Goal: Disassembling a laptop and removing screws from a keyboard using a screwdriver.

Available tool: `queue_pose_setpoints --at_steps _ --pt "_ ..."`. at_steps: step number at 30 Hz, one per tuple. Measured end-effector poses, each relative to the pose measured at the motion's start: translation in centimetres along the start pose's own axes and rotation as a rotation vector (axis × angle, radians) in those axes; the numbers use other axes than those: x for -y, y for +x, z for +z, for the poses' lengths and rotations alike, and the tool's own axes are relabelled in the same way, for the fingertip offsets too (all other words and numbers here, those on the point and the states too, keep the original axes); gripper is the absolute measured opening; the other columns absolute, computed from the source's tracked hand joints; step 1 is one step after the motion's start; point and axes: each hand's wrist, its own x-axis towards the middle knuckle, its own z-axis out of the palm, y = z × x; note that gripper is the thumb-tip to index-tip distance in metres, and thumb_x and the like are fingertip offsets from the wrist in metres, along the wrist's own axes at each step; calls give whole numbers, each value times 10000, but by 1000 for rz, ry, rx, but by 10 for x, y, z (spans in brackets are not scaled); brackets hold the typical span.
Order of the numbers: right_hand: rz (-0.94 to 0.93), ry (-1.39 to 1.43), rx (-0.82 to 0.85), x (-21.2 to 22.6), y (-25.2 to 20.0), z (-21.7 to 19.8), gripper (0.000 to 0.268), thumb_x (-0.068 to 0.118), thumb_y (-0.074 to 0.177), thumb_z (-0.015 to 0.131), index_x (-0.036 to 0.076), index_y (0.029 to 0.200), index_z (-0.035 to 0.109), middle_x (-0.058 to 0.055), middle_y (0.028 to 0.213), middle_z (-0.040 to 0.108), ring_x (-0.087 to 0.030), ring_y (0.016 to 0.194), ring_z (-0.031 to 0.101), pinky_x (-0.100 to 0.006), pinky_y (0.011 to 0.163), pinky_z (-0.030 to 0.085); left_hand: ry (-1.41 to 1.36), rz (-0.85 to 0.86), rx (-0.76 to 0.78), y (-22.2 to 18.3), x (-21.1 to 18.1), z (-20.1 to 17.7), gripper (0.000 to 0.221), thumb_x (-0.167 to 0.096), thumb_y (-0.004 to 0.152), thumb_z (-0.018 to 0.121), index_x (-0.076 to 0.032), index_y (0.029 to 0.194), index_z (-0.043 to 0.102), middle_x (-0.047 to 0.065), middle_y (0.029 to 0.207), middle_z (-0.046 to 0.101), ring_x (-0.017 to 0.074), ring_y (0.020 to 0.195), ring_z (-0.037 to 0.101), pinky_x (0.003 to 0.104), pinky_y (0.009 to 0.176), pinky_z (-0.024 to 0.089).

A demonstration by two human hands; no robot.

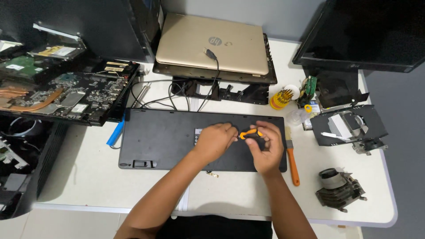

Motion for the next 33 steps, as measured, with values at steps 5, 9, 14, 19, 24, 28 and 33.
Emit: queue_pose_setpoints --at_steps 5,9,14,19,24,28,33 --pt "-49 -124 -41 -8 -4 2 360 22 900 757 -96 1170 549 -240 1061 654 -377 919 729 -422 771 599 128 68 -126 -3 2 13 182 -319 952 601 -151 886 624 22 752 582 238 729 683 362 603 562" --pt "15 -86 -185 -20 -7 -9 418 42 1007 652 -5 1362 437 -245 1155 661 -307 956 732 -366 773 609 117 31 -100 -2 1 11 218 -372 974 583 -169 900 612 0 763 563 209 705 673 337 584 546" --pt "64 -175 -536 -46 12 -56 394 49 1083 602 -42 1402 390 -287 1267 567 -345 1048 689 -312 798 566 -1542 -725 -352 7 12 22 100 -148 946 456 -147 860 508 -51 602 318 54 462 346 177 377 284" --pt "137 -166 -635 -56 17 -73 389 136 1094 600 9 1414 419 -237 1302 595 -270 1064 690 -252 817 557 -2264 -706 -372 -4 55 26 93 -231 928 571 -176 883 511 -36 691 414 48 487 377 140 378 292" --pt "96 -212 -556 -53 20 -73 381 175 1119 532 -23 1422 414 -264 1240 609 -311 990 708 -302 783 572 -2357 -612 -369 -7 66 24 55 -184 945 528 -136 970 536 13 742 442 83 527 423 162 404 323" --pt "129 -202 -450 -60 17 -79 407 198 1124 496 -59 1438 455 -243 1171 644 -251 897 703 -254 706 558 -2225 -581 -291 -5 57 18 137 -101 984 509 -62 1069 609 -58 626 268 45 429 277 164 364 266" --pt "298 -31 -298 -34 20 -80 395 189 1084 557 -59 1391 539 -212 1097 687 -202 827 713 -240 643 566 -2189 -594 -324 -8 56 20 170 -77 996 527 -19 1109 641 -64 587 246 33 394 236 156 335 244"
